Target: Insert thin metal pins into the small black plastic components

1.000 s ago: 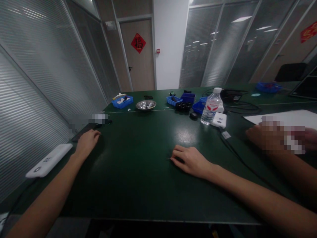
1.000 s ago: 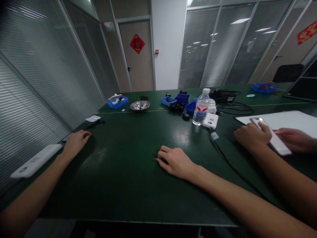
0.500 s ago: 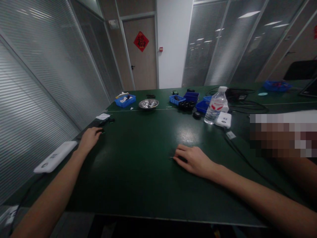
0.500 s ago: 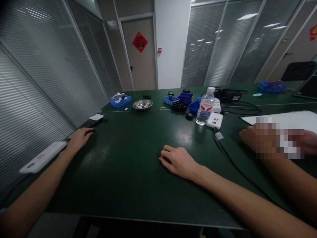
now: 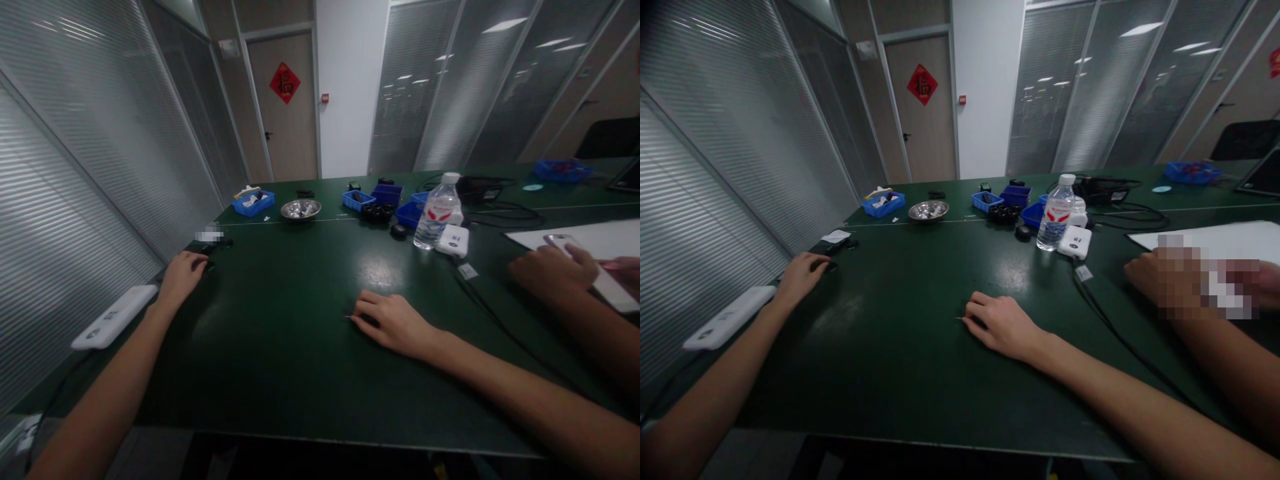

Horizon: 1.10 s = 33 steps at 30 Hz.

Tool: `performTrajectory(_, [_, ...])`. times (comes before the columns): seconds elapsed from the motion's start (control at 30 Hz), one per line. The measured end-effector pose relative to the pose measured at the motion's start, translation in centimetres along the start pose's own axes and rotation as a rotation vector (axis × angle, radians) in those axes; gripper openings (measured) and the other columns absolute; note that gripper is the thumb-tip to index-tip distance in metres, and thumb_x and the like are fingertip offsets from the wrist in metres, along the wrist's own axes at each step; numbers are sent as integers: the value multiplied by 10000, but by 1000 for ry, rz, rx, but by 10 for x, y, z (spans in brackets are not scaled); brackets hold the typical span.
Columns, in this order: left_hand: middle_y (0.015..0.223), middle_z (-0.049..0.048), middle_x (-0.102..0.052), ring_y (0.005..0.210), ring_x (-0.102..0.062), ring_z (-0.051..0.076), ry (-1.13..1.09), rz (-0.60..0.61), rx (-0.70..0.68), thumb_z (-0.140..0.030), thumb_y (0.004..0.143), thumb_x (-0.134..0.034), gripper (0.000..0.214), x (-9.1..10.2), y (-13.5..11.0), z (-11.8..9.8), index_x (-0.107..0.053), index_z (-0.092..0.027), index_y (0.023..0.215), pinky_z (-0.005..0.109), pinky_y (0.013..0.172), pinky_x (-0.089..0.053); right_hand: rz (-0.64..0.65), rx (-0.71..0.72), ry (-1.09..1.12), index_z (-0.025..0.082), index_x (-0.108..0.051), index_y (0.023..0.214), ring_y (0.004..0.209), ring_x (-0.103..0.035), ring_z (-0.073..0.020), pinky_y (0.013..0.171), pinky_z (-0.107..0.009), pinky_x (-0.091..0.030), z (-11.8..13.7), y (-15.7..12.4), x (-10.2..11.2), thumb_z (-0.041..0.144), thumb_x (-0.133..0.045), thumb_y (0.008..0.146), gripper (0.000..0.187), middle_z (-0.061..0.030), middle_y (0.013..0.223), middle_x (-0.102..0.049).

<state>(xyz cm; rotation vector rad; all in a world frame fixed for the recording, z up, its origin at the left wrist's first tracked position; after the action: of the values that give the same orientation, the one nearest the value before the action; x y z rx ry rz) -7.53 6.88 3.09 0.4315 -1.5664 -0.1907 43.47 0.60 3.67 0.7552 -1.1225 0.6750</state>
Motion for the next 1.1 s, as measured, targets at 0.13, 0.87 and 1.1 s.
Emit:
performTrajectory(0.13, [1210, 149, -663, 1090, -596, 333, 115, 83, -67, -420, 942, -524, 384, -7, -1, -6, -812, -192, 1053, 416, 912, -474, -7, 5, 0, 185, -665, 1023, 756, -595, -136, 637, -262, -423, 0, 0, 0, 336, -462, 1044, 254, -56, 1011, -622])
performTrajectory(0.87, [1157, 166, -692, 1055, -629, 322, 67, 26, -36, -388, 943, -501, 341, 5, -2, -22, -736, -146, 994, 403, 892, -489, -5, -3, -6, 190, -664, 1028, 746, -594, -135, 630, -260, -425, -1, 0, 0, 331, -480, 1037, 232, -53, 1025, -622])
performTrajectory(1.1, [935, 92, -774, 913, -726, 240, -327, -150, 232, -387, 936, -527, 323, 25, -9, -3, -689, -159, 1097, 301, 862, -534, -6, 0, -1, 191, -663, 1025, 746, -598, -134, 634, -265, -425, -2, 0, -1, 336, -475, 1040, 238, -52, 1026, -623])
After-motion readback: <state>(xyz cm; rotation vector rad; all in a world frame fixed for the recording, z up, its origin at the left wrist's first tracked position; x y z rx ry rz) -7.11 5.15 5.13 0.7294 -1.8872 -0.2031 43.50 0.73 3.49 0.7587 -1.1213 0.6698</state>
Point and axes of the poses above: each hand's wrist, its own y-axis towards the middle knuckle, its own x-axis out of the back of the hand, z = x × y, the point moved 9 cm from there along y, towards the middle knuckle
